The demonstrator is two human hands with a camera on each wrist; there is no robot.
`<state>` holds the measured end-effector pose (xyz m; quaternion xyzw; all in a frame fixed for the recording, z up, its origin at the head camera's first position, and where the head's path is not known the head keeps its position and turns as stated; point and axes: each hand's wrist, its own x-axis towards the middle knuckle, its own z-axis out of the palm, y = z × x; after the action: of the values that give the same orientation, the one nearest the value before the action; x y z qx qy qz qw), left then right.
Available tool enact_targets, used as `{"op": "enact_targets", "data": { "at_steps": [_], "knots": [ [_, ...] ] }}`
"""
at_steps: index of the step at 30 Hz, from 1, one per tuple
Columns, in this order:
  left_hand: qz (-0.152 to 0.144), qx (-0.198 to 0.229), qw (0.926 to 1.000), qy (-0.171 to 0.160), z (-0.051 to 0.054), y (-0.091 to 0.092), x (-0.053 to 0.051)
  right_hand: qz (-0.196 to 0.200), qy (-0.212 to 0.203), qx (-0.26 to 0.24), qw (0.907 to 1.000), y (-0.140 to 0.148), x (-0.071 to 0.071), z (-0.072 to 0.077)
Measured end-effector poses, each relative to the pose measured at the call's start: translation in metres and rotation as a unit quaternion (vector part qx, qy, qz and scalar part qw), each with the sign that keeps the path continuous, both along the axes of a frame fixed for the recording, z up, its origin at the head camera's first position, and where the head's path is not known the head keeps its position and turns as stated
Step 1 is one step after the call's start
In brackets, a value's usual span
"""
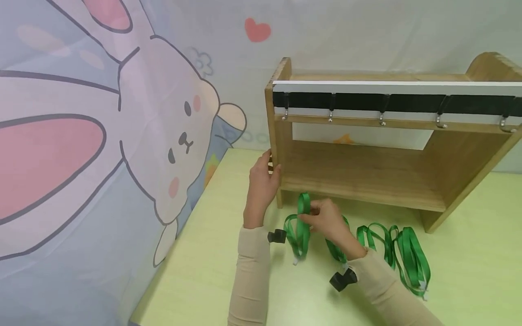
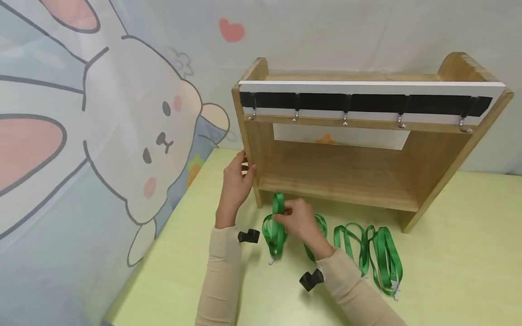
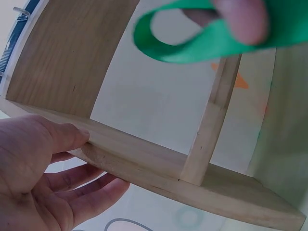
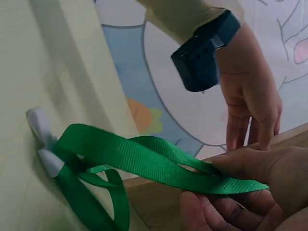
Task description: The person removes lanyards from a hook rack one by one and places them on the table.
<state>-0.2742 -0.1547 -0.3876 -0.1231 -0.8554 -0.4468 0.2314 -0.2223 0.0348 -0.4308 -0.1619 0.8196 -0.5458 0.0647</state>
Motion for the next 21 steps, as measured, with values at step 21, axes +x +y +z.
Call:
{"op": "enact_targets", "data": {
  "at_steps": [21],
  "knots": [
    [0.003, -0.002, 1.0, 0.006, -0.002, 0.0, -0.001, -0.047, 0.088, 0.181, 0.9785, -0.016, -0.002, -0.041]
  ]
}}
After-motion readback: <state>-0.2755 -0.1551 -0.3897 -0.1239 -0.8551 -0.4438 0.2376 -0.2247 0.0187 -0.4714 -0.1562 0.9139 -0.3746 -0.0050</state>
